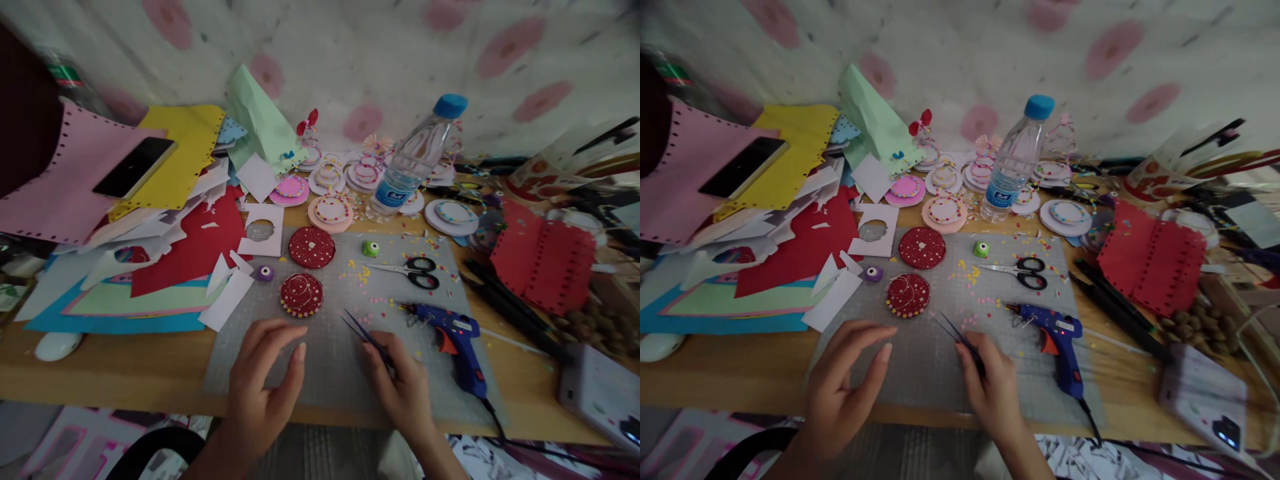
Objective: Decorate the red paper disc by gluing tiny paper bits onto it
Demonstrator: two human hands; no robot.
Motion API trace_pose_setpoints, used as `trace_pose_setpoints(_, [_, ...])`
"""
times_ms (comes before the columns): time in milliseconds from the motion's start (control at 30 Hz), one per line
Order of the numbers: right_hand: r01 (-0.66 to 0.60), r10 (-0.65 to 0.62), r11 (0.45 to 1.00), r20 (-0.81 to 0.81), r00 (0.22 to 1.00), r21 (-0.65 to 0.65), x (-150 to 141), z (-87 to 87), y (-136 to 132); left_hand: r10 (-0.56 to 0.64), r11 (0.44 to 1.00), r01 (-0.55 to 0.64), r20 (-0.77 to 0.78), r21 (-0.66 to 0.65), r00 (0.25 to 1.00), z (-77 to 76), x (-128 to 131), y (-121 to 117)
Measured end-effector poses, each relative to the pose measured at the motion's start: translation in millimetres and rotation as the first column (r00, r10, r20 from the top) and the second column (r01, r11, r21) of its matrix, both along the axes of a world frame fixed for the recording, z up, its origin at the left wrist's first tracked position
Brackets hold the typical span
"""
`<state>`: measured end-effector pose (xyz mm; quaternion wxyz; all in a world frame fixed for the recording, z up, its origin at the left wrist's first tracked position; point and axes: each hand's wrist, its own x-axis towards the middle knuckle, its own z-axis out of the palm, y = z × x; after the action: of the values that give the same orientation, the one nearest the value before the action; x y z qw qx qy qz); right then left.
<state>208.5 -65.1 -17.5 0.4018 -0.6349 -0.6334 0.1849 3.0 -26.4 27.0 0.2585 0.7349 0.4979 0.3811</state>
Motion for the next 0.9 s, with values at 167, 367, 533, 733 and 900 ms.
trace_pose_setpoints(167, [-0.114, 0.097, 0.986, 0.139, 0.986, 0.123, 2, 16.1, -7, -0.039, 0.968, 0.092, 0.222, -0.234, 0.974, 16.2, 21, 8])
trace_pose_setpoints(367, [-0.165, 0.121, 0.969, 0.228, 0.966, 0.184, 5, 31.3, -9, -0.057, 0.936, 0.164, 0.327, -0.311, 0.943, 19.7, 26, 9])
trace_pose_setpoints(533, [-0.197, 0.159, 0.966, 0.217, 0.963, 0.170, 6, 35.9, -10, -0.009, 0.908, 0.169, 0.385, -0.384, 0.923, 22.4, 26, 10])
trace_pose_setpoints(733, [-0.205, 0.170, 0.966, 0.206, 0.964, 0.160, 8, 37.6, -12, 0.070, 0.837, 0.207, 0.473, -0.507, 0.878, 21.7, 26, 12])
trace_pose_setpoints(900, [-0.223, 0.204, 0.969, 0.160, 0.966, 0.109, 8, 35.3, -15, 0.196, 0.679, 0.327, 0.592, -0.657, 0.782, 20.0, 26, 14])
